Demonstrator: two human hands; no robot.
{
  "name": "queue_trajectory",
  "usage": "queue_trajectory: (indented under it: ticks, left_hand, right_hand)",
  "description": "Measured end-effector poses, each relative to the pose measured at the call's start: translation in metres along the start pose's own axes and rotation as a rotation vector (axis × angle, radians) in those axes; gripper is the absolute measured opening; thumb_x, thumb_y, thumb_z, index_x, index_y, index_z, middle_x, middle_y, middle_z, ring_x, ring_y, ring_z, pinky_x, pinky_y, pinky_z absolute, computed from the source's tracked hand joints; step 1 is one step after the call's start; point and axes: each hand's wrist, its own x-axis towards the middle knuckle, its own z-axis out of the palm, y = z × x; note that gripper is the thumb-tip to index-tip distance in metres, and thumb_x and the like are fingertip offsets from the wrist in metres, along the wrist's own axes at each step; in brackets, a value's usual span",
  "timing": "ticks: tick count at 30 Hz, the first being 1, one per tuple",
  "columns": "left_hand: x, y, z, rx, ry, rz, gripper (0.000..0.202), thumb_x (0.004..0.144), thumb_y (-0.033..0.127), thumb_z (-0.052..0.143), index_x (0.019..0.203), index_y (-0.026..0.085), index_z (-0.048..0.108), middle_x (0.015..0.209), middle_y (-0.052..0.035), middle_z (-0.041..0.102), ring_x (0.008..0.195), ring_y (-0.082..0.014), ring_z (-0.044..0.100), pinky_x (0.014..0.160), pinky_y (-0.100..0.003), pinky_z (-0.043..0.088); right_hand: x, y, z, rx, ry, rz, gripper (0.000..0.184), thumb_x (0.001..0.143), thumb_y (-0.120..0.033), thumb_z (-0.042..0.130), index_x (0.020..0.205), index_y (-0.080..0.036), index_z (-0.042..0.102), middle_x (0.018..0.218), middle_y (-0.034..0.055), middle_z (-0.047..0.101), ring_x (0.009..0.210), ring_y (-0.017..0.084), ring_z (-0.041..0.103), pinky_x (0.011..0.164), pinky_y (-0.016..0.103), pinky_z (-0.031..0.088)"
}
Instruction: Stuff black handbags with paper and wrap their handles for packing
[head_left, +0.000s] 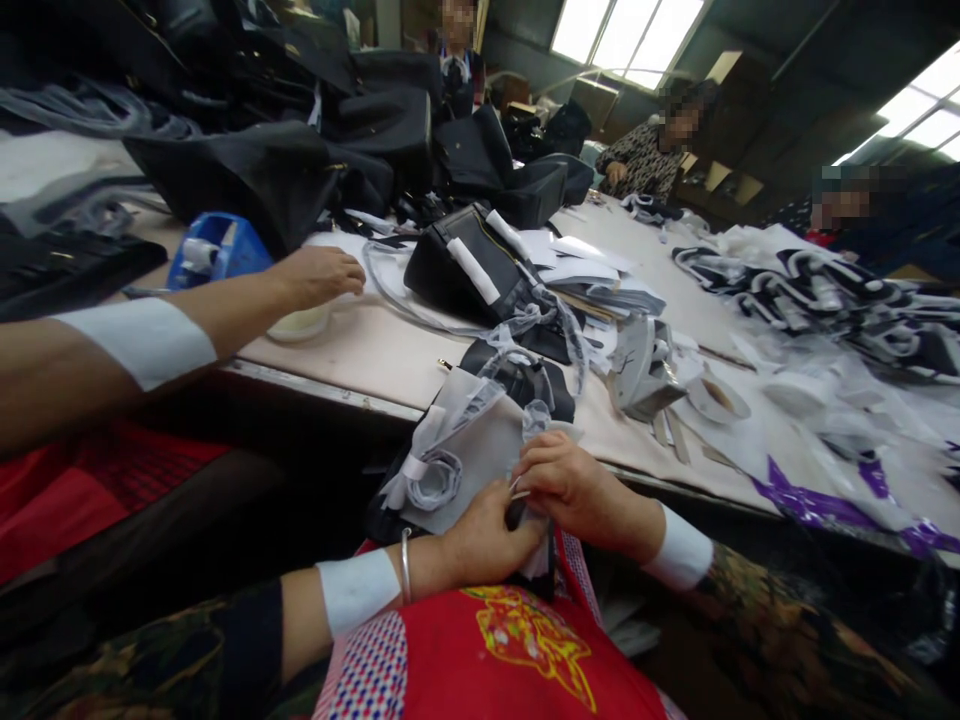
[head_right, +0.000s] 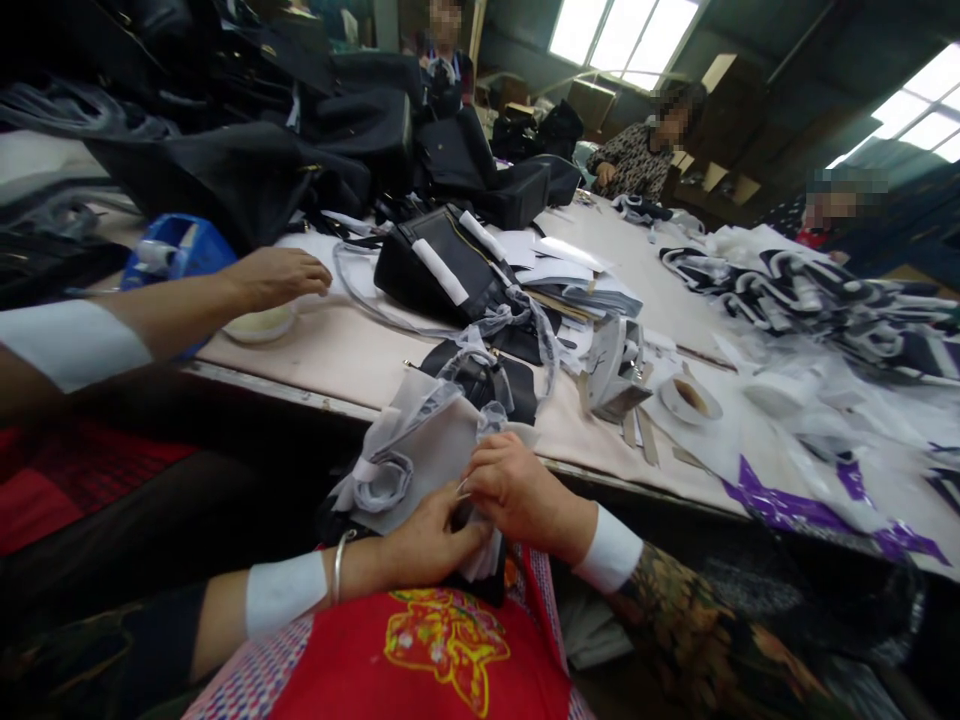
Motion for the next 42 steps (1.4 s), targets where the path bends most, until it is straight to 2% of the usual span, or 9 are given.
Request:
queue_trajectory:
  ticks: [5,9,14,17,21,28,31,35,42]
  left_hand:
    - [0.005,0.003,0.005,-0.177,0.053,0.041,0.020,0.086,0.026,0.060,0.100,0.015,0.067,0.105,-0.0066,0.072,0.097,-0.0224,0.065,0.090,-0.035,0.053]
    - [0.008,0.000,0.012,-0.214,0.086,-0.002,0.016,0.085,0.020,0.058,0.097,0.016,0.068,0.106,-0.0069,0.073,0.098,-0.0232,0.067,0.091,-0.037,0.054]
    - [0.009,-0.004,0.015,-0.228,0.113,0.056,0.020,0.089,0.024,0.055,0.101,0.017,0.069,0.114,-0.0078,0.072,0.109,-0.0236,0.066,0.094,-0.036,0.053]
    - [0.008,0.000,0.013,-0.169,0.099,0.033,0.021,0.090,0.024,0.052,0.098,0.019,0.071,0.112,-0.0026,0.073,0.109,-0.0231,0.066,0.094,-0.035,0.052]
    - [0.006,0.002,0.010,-0.129,0.079,-0.029,0.025,0.090,0.035,0.052,0.103,0.021,0.069,0.108,0.0050,0.072,0.109,-0.0199,0.066,0.092,-0.032,0.049]
    - [0.005,0.001,0.007,-0.053,0.036,-0.043,0.034,0.088,0.042,0.049,0.100,0.020,0.071,0.105,0.0068,0.073,0.104,-0.0194,0.067,0.087,-0.030,0.046]
    - [0.005,0.000,0.007,-0.055,0.065,-0.036,0.037,0.087,0.041,0.047,0.106,0.020,0.071,0.109,0.0069,0.073,0.107,-0.0197,0.067,0.086,-0.029,0.045]
    - [0.004,-0.005,0.009,-0.071,0.080,-0.003,0.036,0.087,0.037,0.049,0.107,0.016,0.070,0.108,0.0044,0.073,0.105,-0.0198,0.067,0.087,-0.030,0.046]
    - [0.003,-0.012,0.013,0.015,0.109,-0.037,0.025,0.086,0.034,0.062,0.099,0.014,0.069,0.101,-0.0074,0.074,0.094,-0.0248,0.067,0.085,-0.036,0.052]
  right_hand:
    - [-0.004,0.005,0.006,0.189,0.136,-0.022,0.016,0.093,-0.013,0.058,0.086,-0.019,0.071,0.084,0.0040,0.074,0.083,0.017,0.064,0.086,0.037,0.047]
    - [-0.001,0.007,-0.001,0.225,0.040,-0.012,0.014,0.096,-0.018,0.060,0.089,-0.019,0.072,0.086,0.0041,0.074,0.086,0.017,0.065,0.090,0.038,0.047]
    - [0.006,-0.003,-0.014,0.194,-0.066,0.034,0.014,0.096,-0.020,0.061,0.091,-0.018,0.073,0.104,0.0068,0.073,0.099,0.019,0.065,0.094,0.037,0.045]
    - [0.009,-0.008,-0.016,0.178,-0.064,0.081,0.015,0.095,-0.016,0.060,0.087,-0.017,0.072,0.102,0.0071,0.073,0.098,0.019,0.065,0.092,0.035,0.047]
    - [0.010,-0.010,-0.016,0.128,-0.098,0.148,0.014,0.092,-0.014,0.062,0.083,-0.017,0.072,0.107,0.0079,0.072,0.100,0.021,0.064,0.093,0.036,0.046]
    - [0.016,-0.008,-0.012,-0.034,-0.227,0.302,0.012,0.090,-0.016,0.066,0.082,-0.014,0.074,0.085,0.0081,0.071,0.086,0.020,0.065,0.084,0.032,0.048]
    - [0.016,-0.003,-0.009,-0.021,-0.249,0.291,0.013,0.089,-0.014,0.066,0.079,-0.013,0.074,0.089,0.0085,0.072,0.090,0.019,0.065,0.085,0.030,0.048]
    - [0.014,-0.001,-0.008,-0.035,-0.259,0.290,0.016,0.090,-0.014,0.063,0.079,-0.014,0.074,0.098,0.0083,0.073,0.096,0.019,0.064,0.090,0.029,0.046]
    - [0.023,-0.007,-0.014,-0.168,-0.367,0.295,0.020,0.093,-0.018,0.059,0.081,-0.014,0.074,0.093,0.0097,0.072,0.093,0.019,0.064,0.085,0.028,0.045]
